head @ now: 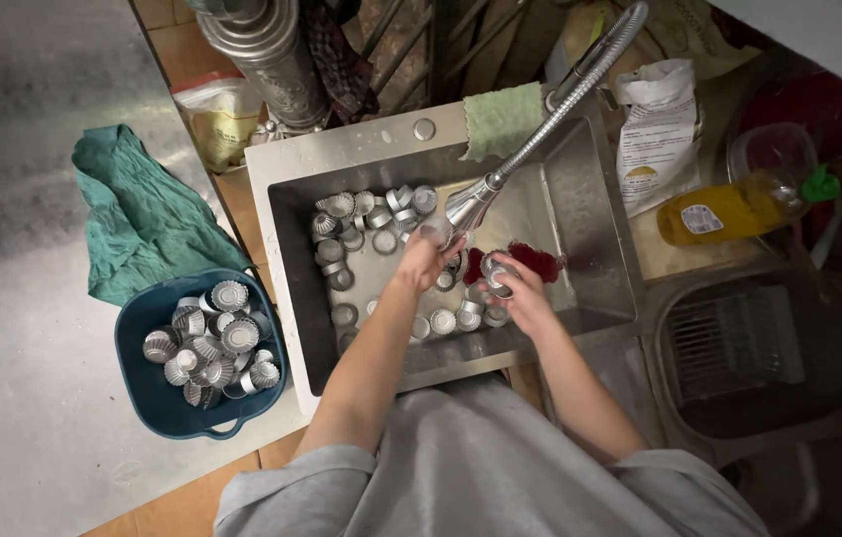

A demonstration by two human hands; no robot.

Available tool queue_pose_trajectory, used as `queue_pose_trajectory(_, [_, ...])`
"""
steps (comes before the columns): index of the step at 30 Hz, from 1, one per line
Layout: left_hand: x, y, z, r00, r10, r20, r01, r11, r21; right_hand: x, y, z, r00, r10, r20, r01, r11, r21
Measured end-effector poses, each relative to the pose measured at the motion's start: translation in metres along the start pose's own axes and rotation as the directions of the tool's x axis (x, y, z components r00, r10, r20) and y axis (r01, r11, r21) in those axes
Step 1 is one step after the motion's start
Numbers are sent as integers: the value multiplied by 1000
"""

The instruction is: The person is rinsing and washing small metal tart or cupcake molds in a sink.

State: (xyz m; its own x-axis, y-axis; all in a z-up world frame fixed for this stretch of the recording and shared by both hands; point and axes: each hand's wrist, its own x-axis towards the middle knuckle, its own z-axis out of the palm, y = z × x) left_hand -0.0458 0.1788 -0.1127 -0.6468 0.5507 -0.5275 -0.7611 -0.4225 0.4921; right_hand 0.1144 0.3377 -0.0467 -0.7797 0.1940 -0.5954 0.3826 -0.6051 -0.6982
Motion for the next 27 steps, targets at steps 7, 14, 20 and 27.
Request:
queue_pose_trajectory(7, [4,-18,23,987,126,-102,-113,986,126,-10,-5,-6,999,26,-45,-28,998,-61])
queue_pose_trajectory(14, [-22,-4,41,984,158,-87,-150,984,96,-13,-8,-16,998,25,-49,-29,996,-82])
queue_pose_trajectory(20, [-50,6,30,959,234,-160,-218,969,114,-10,-2,-27,996,52,-69,-56,996,-63])
queue_pose_trajectory(27, [-14,-35,6,877,433,-208,-343,867,361,-1,-8,20,999,32,44,-30,999,-34])
